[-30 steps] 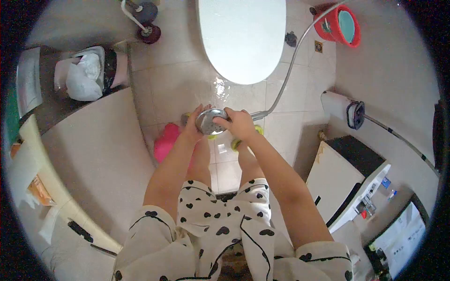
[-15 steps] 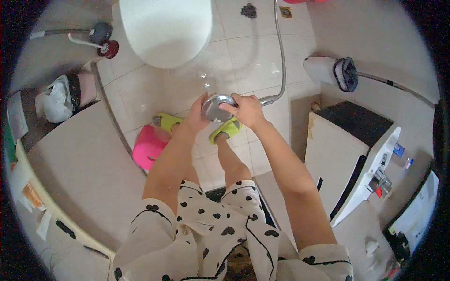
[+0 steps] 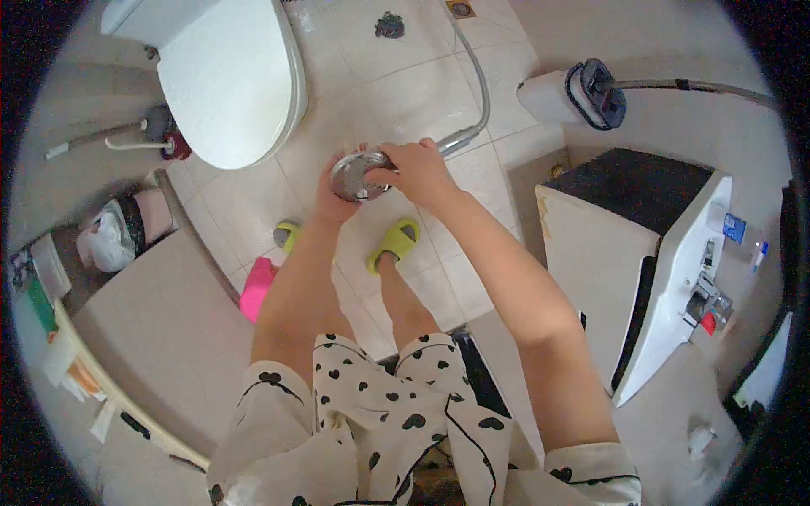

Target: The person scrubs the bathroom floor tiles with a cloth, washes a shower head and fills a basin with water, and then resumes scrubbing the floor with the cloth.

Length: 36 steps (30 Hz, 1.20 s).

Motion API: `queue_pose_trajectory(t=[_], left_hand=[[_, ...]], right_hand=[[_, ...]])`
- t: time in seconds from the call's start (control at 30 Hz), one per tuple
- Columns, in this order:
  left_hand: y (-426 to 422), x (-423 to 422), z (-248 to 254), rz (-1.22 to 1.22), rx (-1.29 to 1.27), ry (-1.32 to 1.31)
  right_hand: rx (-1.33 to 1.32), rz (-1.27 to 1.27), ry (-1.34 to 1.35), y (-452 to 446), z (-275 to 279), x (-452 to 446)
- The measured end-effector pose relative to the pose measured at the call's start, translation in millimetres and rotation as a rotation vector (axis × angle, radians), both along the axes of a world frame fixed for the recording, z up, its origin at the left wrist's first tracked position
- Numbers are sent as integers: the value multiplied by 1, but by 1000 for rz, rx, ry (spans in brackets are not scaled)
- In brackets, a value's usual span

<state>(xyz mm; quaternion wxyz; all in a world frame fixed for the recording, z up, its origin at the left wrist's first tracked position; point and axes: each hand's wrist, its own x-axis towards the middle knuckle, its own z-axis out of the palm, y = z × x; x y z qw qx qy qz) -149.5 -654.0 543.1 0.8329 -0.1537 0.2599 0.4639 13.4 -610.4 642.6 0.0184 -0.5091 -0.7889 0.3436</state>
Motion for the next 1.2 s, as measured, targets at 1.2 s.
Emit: queue_pose_trajectory(t=[1.2], left_hand=[[46, -6, -3, -911, 827, 1031]], right_hand=[[26, -510, -189, -18, -28, 3]])
